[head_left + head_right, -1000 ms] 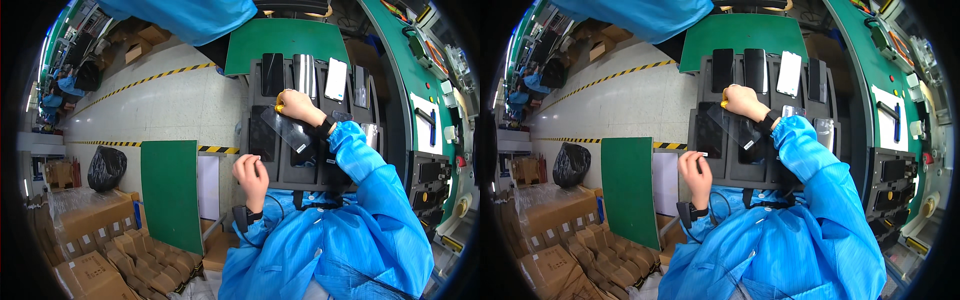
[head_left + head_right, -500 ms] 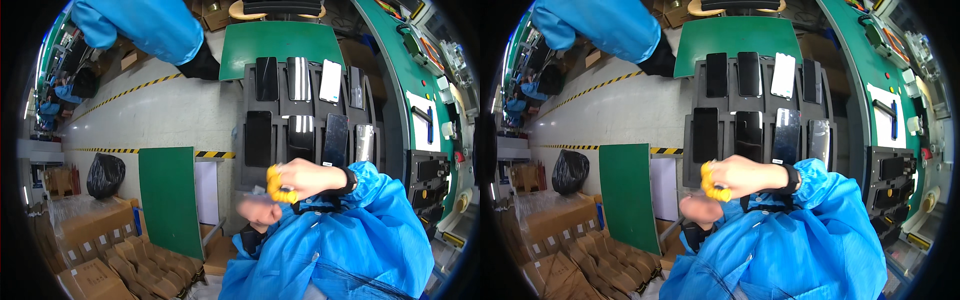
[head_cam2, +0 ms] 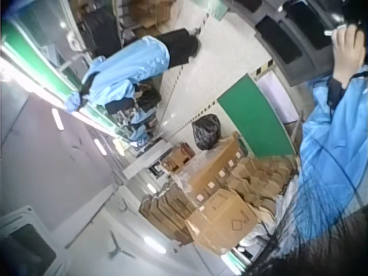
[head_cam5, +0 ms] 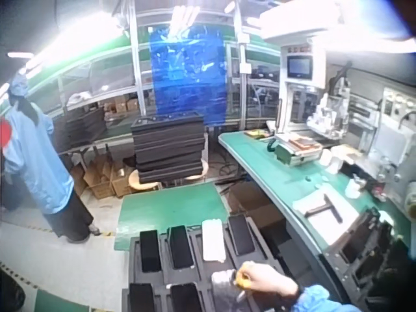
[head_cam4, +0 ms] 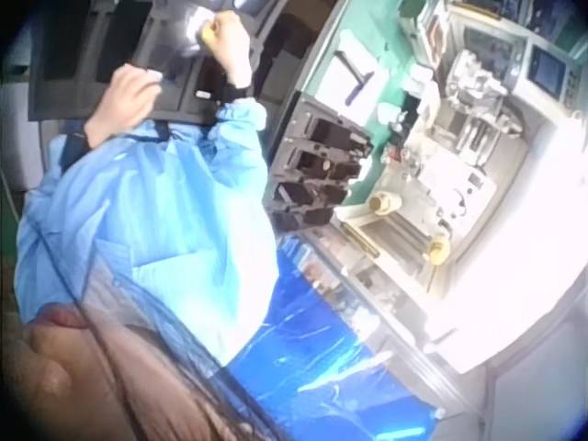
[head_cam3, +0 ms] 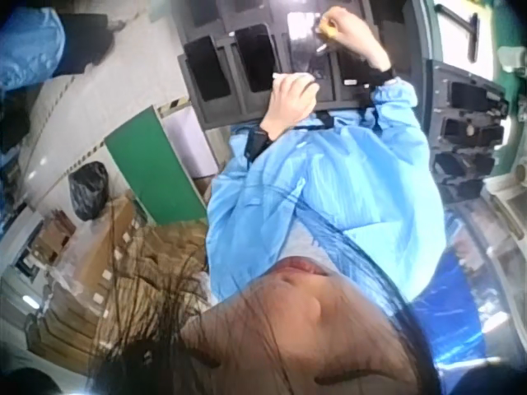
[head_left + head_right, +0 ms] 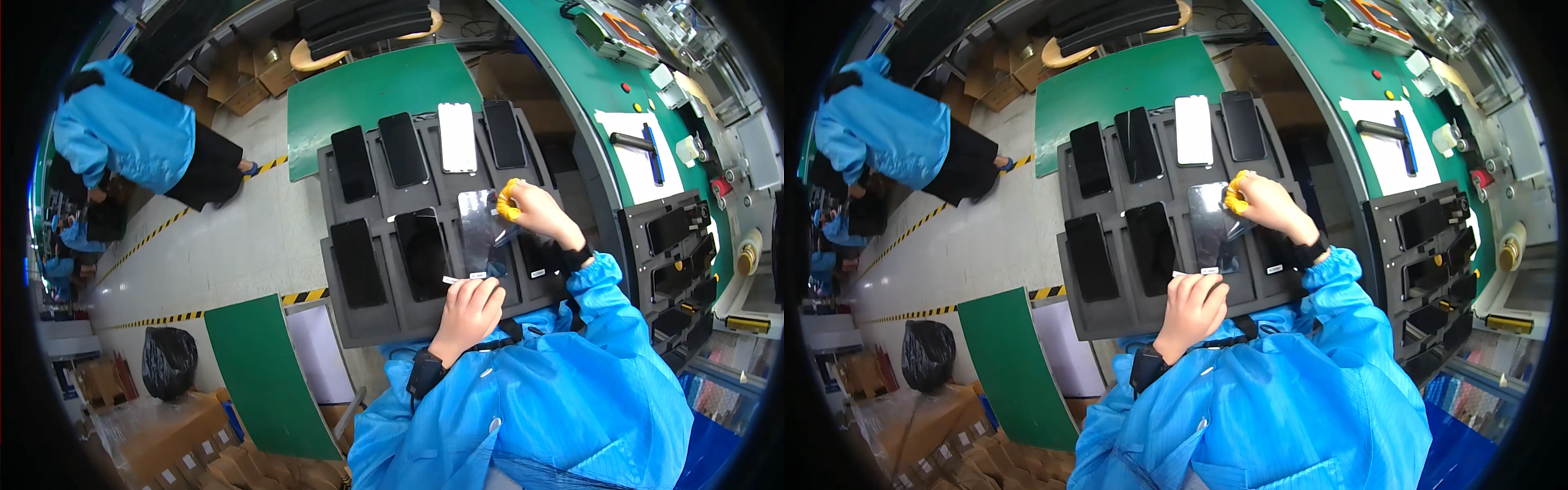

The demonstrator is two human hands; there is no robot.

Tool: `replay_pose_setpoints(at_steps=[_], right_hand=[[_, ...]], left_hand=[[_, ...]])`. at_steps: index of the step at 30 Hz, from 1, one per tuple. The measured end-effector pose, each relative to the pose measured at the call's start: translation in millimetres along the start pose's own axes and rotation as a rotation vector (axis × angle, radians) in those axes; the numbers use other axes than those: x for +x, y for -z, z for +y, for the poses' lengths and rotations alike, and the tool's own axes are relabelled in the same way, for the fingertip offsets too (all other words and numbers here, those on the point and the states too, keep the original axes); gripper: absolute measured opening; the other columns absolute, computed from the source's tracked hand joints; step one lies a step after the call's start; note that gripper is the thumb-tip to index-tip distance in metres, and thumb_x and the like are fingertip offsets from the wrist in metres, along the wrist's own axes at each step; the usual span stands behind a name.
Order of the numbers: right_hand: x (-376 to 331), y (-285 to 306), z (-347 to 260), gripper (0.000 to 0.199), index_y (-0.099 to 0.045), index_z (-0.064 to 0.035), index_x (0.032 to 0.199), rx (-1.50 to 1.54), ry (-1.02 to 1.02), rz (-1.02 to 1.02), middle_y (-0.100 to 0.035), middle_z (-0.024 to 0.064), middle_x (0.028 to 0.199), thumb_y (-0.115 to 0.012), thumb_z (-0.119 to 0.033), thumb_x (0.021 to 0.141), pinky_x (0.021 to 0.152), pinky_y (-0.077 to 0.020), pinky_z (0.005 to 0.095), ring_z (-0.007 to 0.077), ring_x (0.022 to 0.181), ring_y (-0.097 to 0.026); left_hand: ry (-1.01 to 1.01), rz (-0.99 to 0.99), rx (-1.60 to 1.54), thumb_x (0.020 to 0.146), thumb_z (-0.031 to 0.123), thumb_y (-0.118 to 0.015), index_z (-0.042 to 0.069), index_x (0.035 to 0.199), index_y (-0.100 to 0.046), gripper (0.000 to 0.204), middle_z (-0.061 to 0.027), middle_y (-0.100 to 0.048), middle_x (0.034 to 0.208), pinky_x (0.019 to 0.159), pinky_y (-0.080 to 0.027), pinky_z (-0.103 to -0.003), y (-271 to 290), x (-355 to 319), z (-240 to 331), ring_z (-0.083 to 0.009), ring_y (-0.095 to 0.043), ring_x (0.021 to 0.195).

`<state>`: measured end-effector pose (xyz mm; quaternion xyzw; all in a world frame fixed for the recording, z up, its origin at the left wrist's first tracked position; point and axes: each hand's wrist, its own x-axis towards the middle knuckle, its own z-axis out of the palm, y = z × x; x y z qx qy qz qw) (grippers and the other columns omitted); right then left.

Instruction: Cleaning and inspecting multiple mobile phone screens using a cloth at a factory workstation.

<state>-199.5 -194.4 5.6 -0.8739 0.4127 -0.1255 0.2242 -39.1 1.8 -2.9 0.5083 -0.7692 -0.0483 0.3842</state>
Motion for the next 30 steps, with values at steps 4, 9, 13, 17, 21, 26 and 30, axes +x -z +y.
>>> replay_pose_setpoints(at_steps=[4,9,13,17,21,26,30], right_hand=[[6.2,-17.7,13.1,0.023,-0.064,-0.0028,0.092,-0.203,-0.115,0.058,-0.063,0.0171,0.093,-0.064,-0.022,0.080,0.068,-0.0523,0.0416,0.0346,0.077,-0.064],[2.9,-33.6,6.1,0.018,-0.064,-0.0056,0.089,-0.281,-0.150,0.247,-0.062,0.0138,0.091,-0.067,-0.019,0.077,0.065,-0.0528,0.0385,0.0297,0.072,-0.065],[3.7,-29.8,1.7,0.018,-0.064,-0.0058,0.089,-0.276,-0.117,0.189,-0.061,0.0124,0.089,-0.068,-0.015,0.073,0.065,-0.0527,0.0358,0.0275,0.075,-0.066],[6.0,-29.2,-3.1,0.019,-0.064,-0.0064,0.088,-0.301,-0.039,0.189,-0.061,0.0105,0.086,-0.069,-0.012,0.070,0.065,-0.0526,0.0355,0.0266,0.079,-0.065],[-8.8,-22.7,-5.9,0.016,-0.064,-0.0071,0.085,-0.210,0.234,0.130,-0.061,0.0088,0.085,-0.068,-0.013,0.071,0.065,-0.0529,0.0353,0.0263,0.079,-0.065],[-76.8,15.8,-54.3,0.020,-0.063,-0.0093,0.086,0.219,0.629,-0.096,-0.062,0.0060,0.085,-0.069,-0.020,0.070,0.060,-0.0520,0.0338,0.0243,0.078,-0.063],[-103.3,33.5,-68.8,0.025,-0.065,-0.0096,0.094,0.418,0.657,-0.178,-0.064,0.0059,0.091,-0.070,-0.021,0.073,0.062,-0.0523,0.0330,0.0238,0.084,-0.064]], left_hand=[[0.061,-0.112,0.014,0.075,0.014,-0.065,0.007,0.101,-0.065,0.027,-0.0063,-0.057,0.116,0.093,-0.036,-0.042,-21.8,10.4,-0.2,-0.0235,-0.050,0.106],[0.236,-0.285,0.197,0.083,0.019,-0.061,0.006,0.122,-0.057,0.041,-0.0075,-0.048,0.137,0.100,-0.033,-0.045,-39.4,6.4,-9.3,-0.0255,-0.045,0.119],[0.259,-0.321,0.212,0.085,0.020,-0.060,0.007,0.125,-0.055,0.043,-0.0065,-0.047,0.139,0.102,-0.031,-0.046,-46.6,-0.2,-16.5,-0.0248,-0.044,0.122],[0.245,-0.304,0.197,0.085,0.020,-0.059,0.008,0.126,-0.055,0.043,-0.0061,-0.047,0.140,0.103,-0.029,-0.046,-47.6,-3.8,-19.8,-0.0253,-0.044,0.122],[0.264,-0.222,0.159,0.082,0.018,-0.062,0.005,0.122,-0.055,0.043,-0.0105,-0.049,0.133,0.102,-0.029,-0.046,-46.4,-5.4,-19.4,-0.0278,-0.045,0.120],[0.252,0.428,-0.203,0.058,0.024,-0.088,0.004,0.119,-0.039,0.081,-0.0189,-0.040,0.123,0.096,-0.036,-0.048,-43.0,-18.4,-16.3,-0.0378,-0.042,0.115],[0.235,-0.177,-0.676,0.063,0.016,-0.083,0.000,0.119,-0.050,0.068,-0.0147,-0.056,0.115,0.097,-0.041,-0.041,10.4,18.0,-1.1,-0.0326,-0.048,0.115]])
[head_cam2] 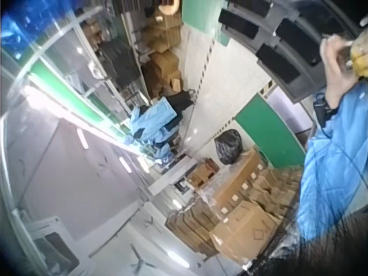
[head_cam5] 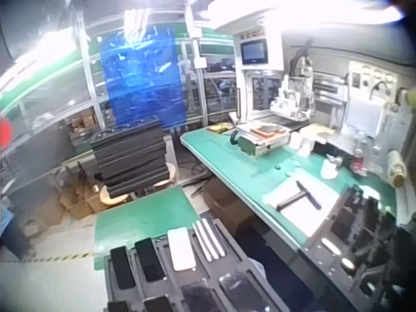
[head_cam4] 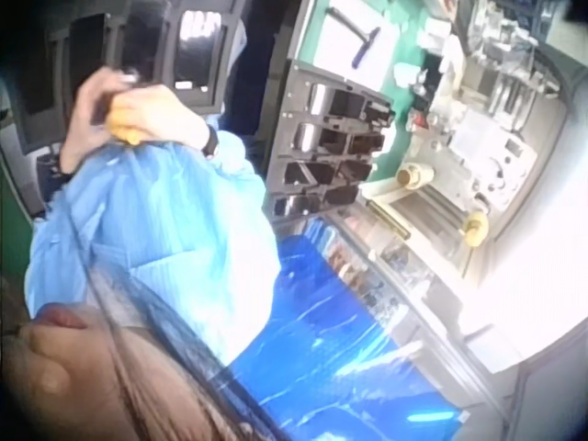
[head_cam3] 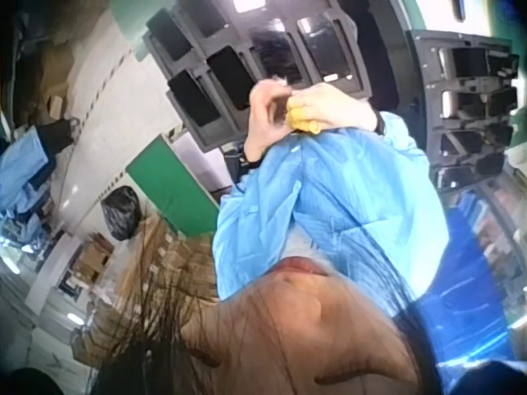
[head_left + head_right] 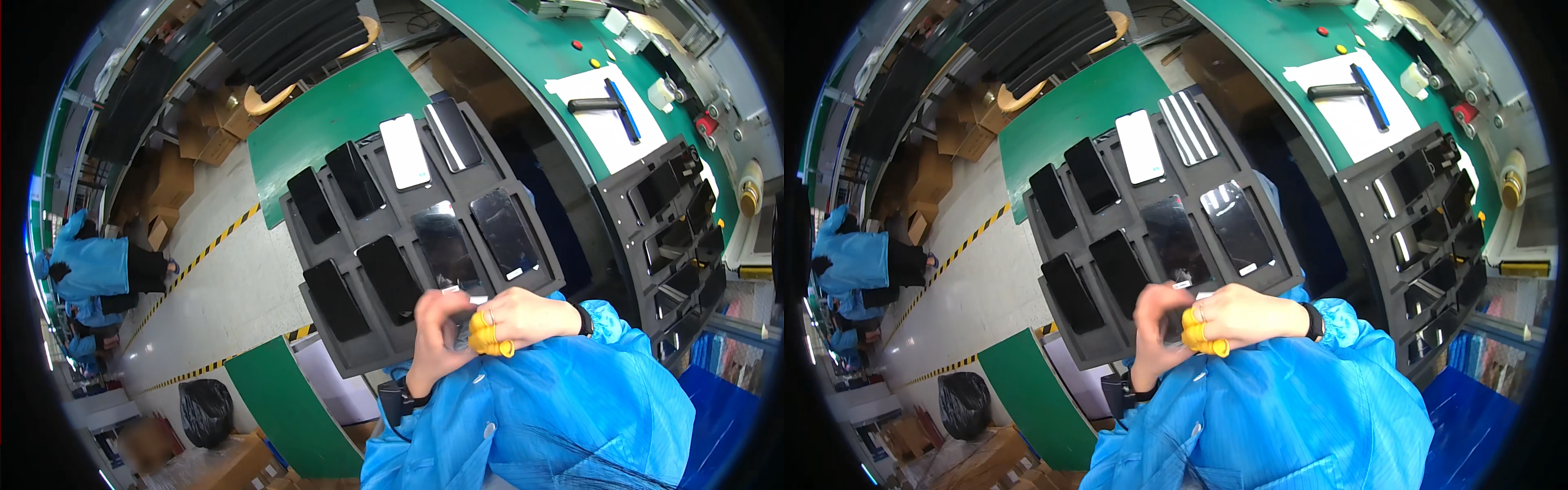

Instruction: Cleaning and inspecting multiple mobile phone screens using a cloth at a factory workstation.

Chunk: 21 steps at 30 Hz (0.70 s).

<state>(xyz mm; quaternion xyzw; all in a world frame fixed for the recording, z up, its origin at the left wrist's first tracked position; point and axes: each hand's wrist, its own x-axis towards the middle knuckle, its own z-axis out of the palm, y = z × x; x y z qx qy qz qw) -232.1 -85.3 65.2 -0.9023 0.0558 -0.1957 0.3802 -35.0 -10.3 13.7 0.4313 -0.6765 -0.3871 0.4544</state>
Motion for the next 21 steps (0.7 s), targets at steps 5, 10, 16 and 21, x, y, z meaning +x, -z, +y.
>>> replay_pose_setpoints(at_steps=[5,10,16,21], right_hand=[[-4.9,23.6,12.6,0.027,-0.065,-0.0080,0.098,0.147,-0.350,0.332,-0.063,0.0079,0.089,-0.072,-0.026,0.080,0.068,-0.0515,0.0340,0.0267,0.082,-0.064],[-14.3,28.5,92.6,0.021,-0.065,-0.0078,0.096,-0.268,-0.755,0.561,-0.063,0.0096,0.091,-0.069,-0.020,0.079,0.072,-0.0513,0.0351,0.0279,0.084,-0.064],[28.5,4.9,142.2,0.029,-0.062,-0.0067,0.086,-0.516,-0.876,0.369,-0.061,0.0128,0.084,-0.070,-0.033,0.077,0.063,-0.0513,0.0417,0.0306,0.072,-0.065],[35.2,0.8,143.6,0.021,-0.064,-0.0057,0.091,-0.636,-0.641,0.301,-0.062,0.0114,0.084,-0.069,-0.019,0.075,0.064,-0.0524,0.0367,0.0285,0.075,-0.065]], left_hand=[[0.380,0.122,-0.309,0.091,-0.002,-0.056,-0.004,0.106,-0.057,0.015,-0.0088,-0.064,0.093,0.078,-0.050,-0.026,-13.9,12.7,21.5,-0.0141,-0.064,0.085],[0.486,0.263,-0.332,0.094,0.004,-0.054,-0.003,0.105,-0.056,0.013,-0.0066,-0.061,0.088,0.068,-0.049,-0.023,-15.5,24.1,0.8,-0.0102,-0.060,0.075],[0.558,0.173,-0.253,0.094,0.006,-0.053,-0.001,0.102,-0.055,0.011,-0.0036,-0.058,0.086,0.069,-0.046,-0.022,-23.0,29.0,-8.6,-0.0080,-0.056,0.071],[0.503,0.228,-0.098,0.092,0.003,-0.056,0.000,0.092,-0.052,0.005,-0.0064,-0.056,0.097,0.074,-0.044,-0.022,-31.0,19.6,-40.4,-0.0110,-0.055,0.085]])
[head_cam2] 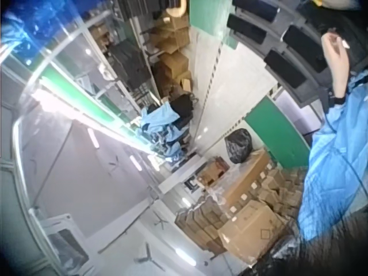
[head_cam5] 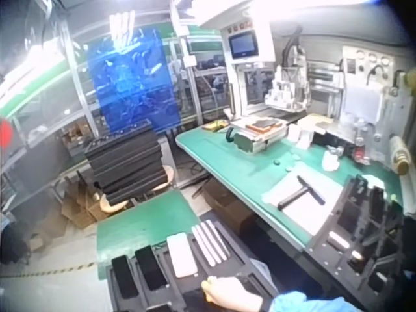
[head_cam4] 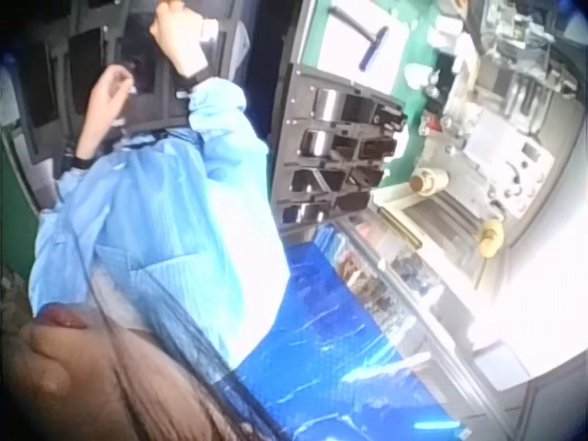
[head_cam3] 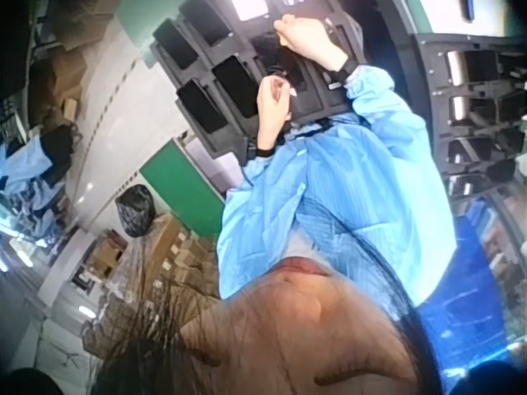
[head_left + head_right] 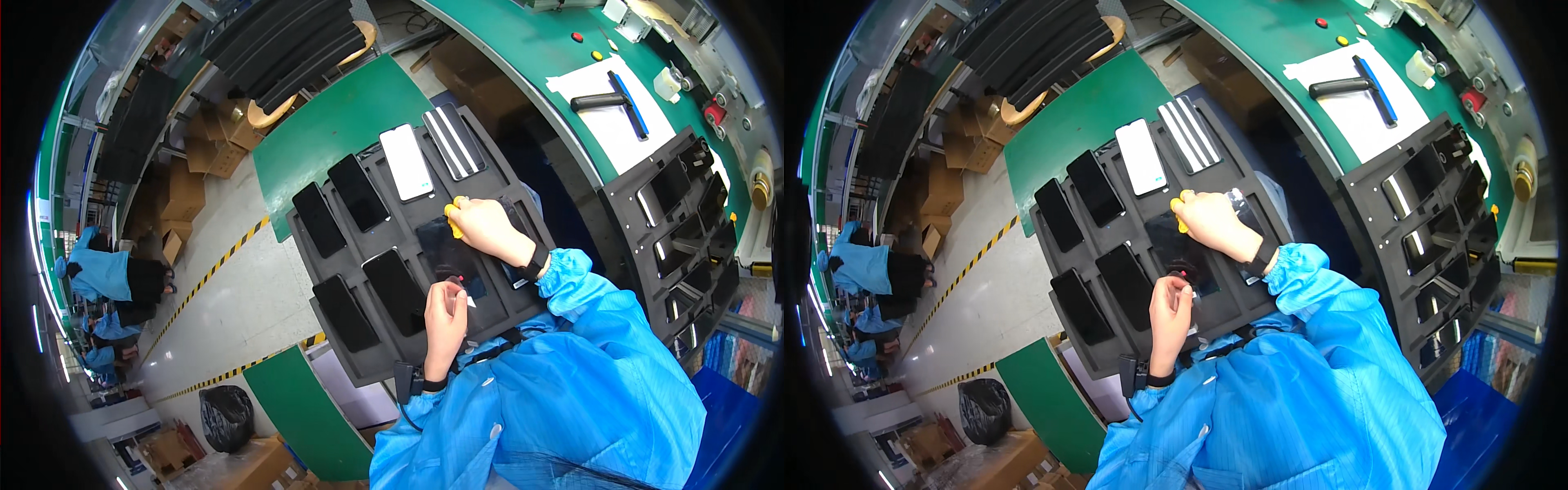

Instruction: Cleaning and inspecting multiple mobile phone screens using a cloth at a factory workstation.

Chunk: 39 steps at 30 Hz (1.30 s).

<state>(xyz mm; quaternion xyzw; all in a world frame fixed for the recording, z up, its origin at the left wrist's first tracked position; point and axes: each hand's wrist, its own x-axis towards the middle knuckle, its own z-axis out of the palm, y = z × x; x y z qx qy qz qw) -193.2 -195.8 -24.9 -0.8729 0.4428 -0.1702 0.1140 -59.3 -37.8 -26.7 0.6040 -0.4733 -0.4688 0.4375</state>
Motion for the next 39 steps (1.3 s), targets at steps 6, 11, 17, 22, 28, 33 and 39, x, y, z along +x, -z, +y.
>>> replay_pose_setpoints(at_steps=[6,11,17,22,28,33,39], right_hand=[[-30.7,53.9,-32.0,0.018,-0.063,-0.0070,0.088,0.396,0.501,-0.204,-0.060,0.0095,0.080,-0.067,-0.015,0.072,0.063,-0.0523,0.0368,0.0270,0.076,-0.064],[-64.3,88.4,-41.7,0.014,-0.064,-0.0046,0.085,0.782,0.593,-0.336,-0.061,0.0110,0.080,-0.065,-0.014,0.075,0.062,-0.0511,0.0376,0.0299,0.078,-0.062],[-51.0,100.8,-22.0,0.027,-0.069,-0.0067,0.095,1.075,0.385,-0.344,-0.066,0.0091,0.090,-0.076,-0.025,0.076,0.072,-0.0515,0.0336,0.0250,0.081,-0.065],[-50.1,54.7,39.0,0.025,-0.065,-0.0041,0.095,0.194,-0.392,0.232,-0.062,0.0119,0.086,-0.074,-0.020,0.077,0.068,-0.0517,0.0341,0.0278,0.078,-0.064],[-52.7,36.9,54.9,0.020,-0.066,-0.0034,0.092,0.013,-0.413,0.066,-0.063,0.0129,0.087,-0.069,-0.017,0.078,0.068,-0.0516,0.0356,0.0289,0.080,-0.064],[-59.2,54.5,40.3,0.018,-0.067,-0.0064,0.090,-0.132,-0.223,0.120,-0.062,0.0099,0.084,-0.066,-0.010,0.072,0.064,-0.0503,0.0362,0.0277,0.075,-0.062],[-102.2,82.2,11.4,0.021,-0.068,-0.0096,0.094,0.464,0.217,0.120,-0.060,0.0078,0.082,-0.068,-0.010,0.073,0.057,-0.0487,0.0341,0.0250,0.071,-0.062]], left_hand=[[-0.210,0.060,0.099,0.083,0.001,-0.060,-0.002,0.091,-0.051,0.012,-0.0158,-0.048,0.106,0.081,-0.044,-0.034,0.4,-2.3,13.2,-0.0284,-0.052,0.092],[-0.640,0.269,0.429,0.069,0.002,-0.070,0.008,0.086,-0.057,0.022,-0.0254,-0.029,0.131,0.096,-0.037,-0.049,9.2,-41.7,31.8,-0.0358,-0.043,0.115],[-0.617,-0.023,-0.061,0.075,-0.009,-0.066,0.003,0.089,-0.053,0.022,-0.0126,-0.062,0.086,0.081,-0.053,-0.040,23.7,-31.8,49.0,-0.0262,-0.063,0.082],[-0.267,0.055,-0.402,0.078,-0.006,-0.068,0.001,0.132,-0.032,0.066,-0.0056,-0.049,0.090,0.075,-0.050,-0.030,9.6,-40.1,65.8,-0.0150,-0.054,0.078],[-0.175,-0.037,-0.235,0.080,-0.005,-0.068,0.000,0.118,-0.043,0.046,-0.0044,-0.047,0.088,0.071,-0.045,-0.022,16.3,-41.0,48.2,-0.0096,-0.051,0.077],[-0.160,-0.032,-0.295,0.086,-0.007,-0.056,0.005,0.096,-0.042,0.021,-0.0130,-0.055,0.106,0.077,-0.047,-0.026,9.2,-32.0,55.9,-0.0130,-0.056,0.085],[-0.131,-0.152,-0.508,0.088,-0.002,-0.056,0.008,0.096,-0.041,0.020,-0.0279,-0.022,0.149,0.108,-0.032,-0.049,4.7,-12.8,61.2,-0.0405,-0.028,0.138]])
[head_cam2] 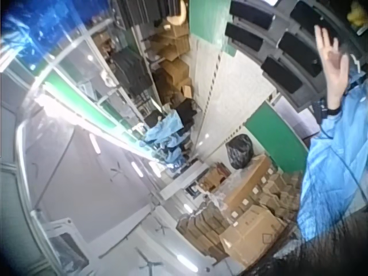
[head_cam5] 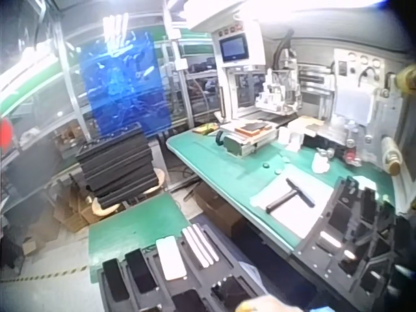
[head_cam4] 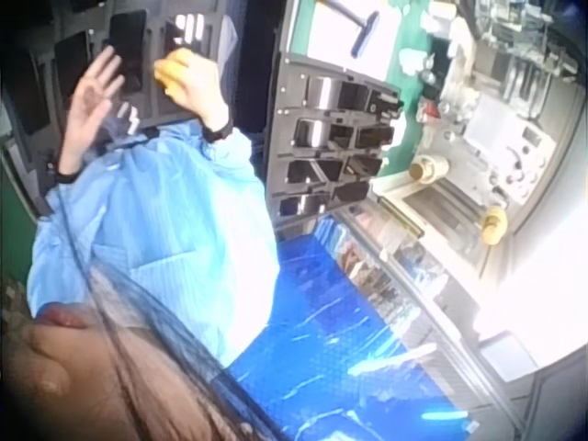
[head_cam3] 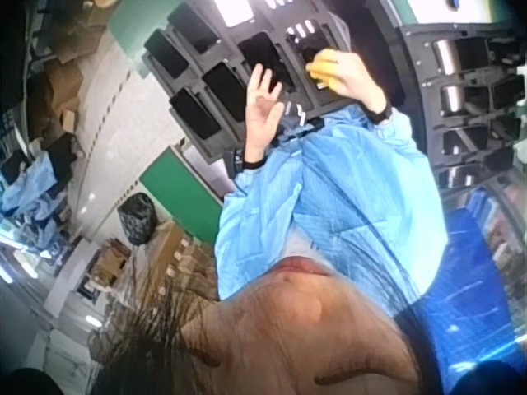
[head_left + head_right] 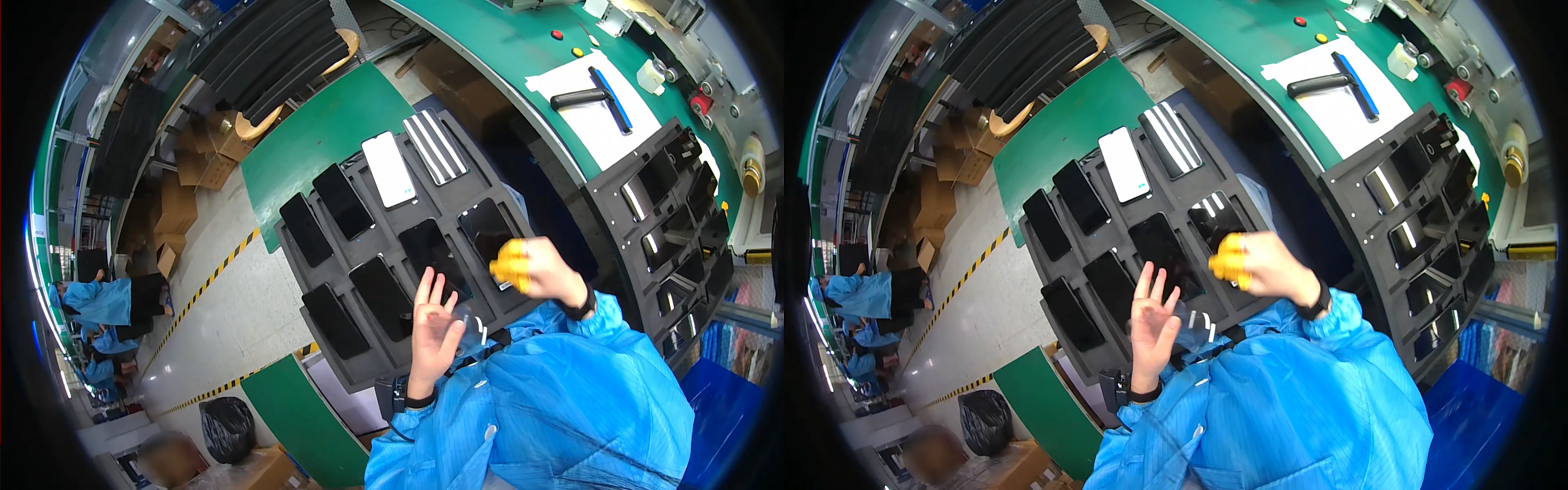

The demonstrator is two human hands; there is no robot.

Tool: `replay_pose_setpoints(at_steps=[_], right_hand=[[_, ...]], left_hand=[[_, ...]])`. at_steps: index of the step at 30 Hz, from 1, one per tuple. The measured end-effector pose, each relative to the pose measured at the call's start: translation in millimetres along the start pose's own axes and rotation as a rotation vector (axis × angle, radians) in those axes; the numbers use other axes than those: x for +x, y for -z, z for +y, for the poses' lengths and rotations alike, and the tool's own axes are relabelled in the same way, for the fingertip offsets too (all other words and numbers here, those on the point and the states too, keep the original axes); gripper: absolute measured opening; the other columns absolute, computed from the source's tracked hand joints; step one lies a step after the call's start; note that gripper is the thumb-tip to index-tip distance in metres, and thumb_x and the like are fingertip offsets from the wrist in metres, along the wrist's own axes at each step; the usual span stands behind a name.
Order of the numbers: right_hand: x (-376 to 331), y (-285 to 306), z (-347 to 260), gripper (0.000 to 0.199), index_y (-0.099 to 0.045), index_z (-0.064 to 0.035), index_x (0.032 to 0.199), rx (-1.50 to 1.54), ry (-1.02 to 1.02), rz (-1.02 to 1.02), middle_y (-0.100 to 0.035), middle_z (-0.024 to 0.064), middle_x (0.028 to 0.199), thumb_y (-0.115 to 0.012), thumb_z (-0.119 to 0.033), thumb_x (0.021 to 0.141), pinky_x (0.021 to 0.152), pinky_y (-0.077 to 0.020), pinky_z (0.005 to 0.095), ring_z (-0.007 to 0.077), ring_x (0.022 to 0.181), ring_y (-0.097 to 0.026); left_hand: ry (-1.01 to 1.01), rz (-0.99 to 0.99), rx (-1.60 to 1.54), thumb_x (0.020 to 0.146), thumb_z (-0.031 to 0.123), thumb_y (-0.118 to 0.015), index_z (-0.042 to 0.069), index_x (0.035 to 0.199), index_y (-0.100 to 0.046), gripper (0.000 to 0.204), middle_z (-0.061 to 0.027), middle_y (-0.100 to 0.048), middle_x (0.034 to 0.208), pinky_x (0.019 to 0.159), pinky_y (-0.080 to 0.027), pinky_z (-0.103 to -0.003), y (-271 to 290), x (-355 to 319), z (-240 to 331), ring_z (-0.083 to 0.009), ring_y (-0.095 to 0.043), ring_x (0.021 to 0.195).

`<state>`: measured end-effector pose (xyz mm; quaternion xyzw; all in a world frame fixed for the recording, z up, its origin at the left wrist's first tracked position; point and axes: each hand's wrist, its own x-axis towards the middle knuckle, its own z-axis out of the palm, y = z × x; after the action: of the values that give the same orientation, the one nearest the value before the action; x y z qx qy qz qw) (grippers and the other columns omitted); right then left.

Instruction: Cleaning and inspecting multiple mobile phone screens using a cloth at a factory workstation.

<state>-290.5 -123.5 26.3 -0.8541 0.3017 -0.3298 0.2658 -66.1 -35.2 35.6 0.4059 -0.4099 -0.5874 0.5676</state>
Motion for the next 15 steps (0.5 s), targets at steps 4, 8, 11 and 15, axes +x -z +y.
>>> replay_pose_setpoints(at_steps=[4,8,11,15], right_hand=[[-9.6,5.1,-45.6,0.019,-0.071,-0.0042,0.090,0.326,0.103,0.140,-0.065,0.0114,0.083,-0.076,-0.015,0.074,0.061,-0.0524,0.0308,0.0254,0.068,-0.065],[0.8,20.9,-45.5,0.024,-0.070,-0.0052,0.092,0.318,-0.112,0.063,-0.066,0.0097,0.088,-0.078,-0.019,0.074,0.073,-0.0524,0.0334,0.0268,0.083,-0.065],[-18.3,14.8,-11.2,0.045,-0.062,-0.0054,0.111,0.135,-0.706,0.188,-0.062,0.0122,0.110,-0.078,-0.026,0.074,0.089,-0.0474,0.0347,0.0278,0.103,-0.060],[-75.5,-5.5,71.9,0.083,-0.043,0.0028,0.136,-0.055,-1.066,-0.008,-0.056,0.0218,0.126,-0.069,-0.051,0.078,0.098,-0.0433,0.0354,0.0305,0.117,-0.055]], left_hand=[[-0.165,-0.396,0.386,0.082,-0.006,-0.061,0.011,0.102,-0.030,0.041,-0.0245,-0.050,0.126,0.113,-0.017,-0.054,4.3,-4.0,-12.2,-0.0353,-0.046,0.124],[-0.237,-0.215,0.050,0.081,-0.008,-0.062,0.010,0.113,-0.030,0.049,-0.0078,-0.051,0.089,0.093,-0.045,-0.047,-4.2,-8.8,-12.5,-0.0207,-0.054,0.087],[-0.166,0.091,0.054,0.079,-0.005,-0.067,0.005,0.125,-0.031,0.060,-0.0007,-0.041,0.081,0.079,-0.046,-0.035,13.7,-6.7,24.8,-0.0132,-0.047,0.076],[-0.261,0.296,0.164,0.081,0.010,-0.069,0.001,0.125,-0.038,0.055,0.0025,-0.032,0.078,0.072,-0.042,-0.031,67.4,9.1,67.5,-0.0091,-0.039,0.071]])
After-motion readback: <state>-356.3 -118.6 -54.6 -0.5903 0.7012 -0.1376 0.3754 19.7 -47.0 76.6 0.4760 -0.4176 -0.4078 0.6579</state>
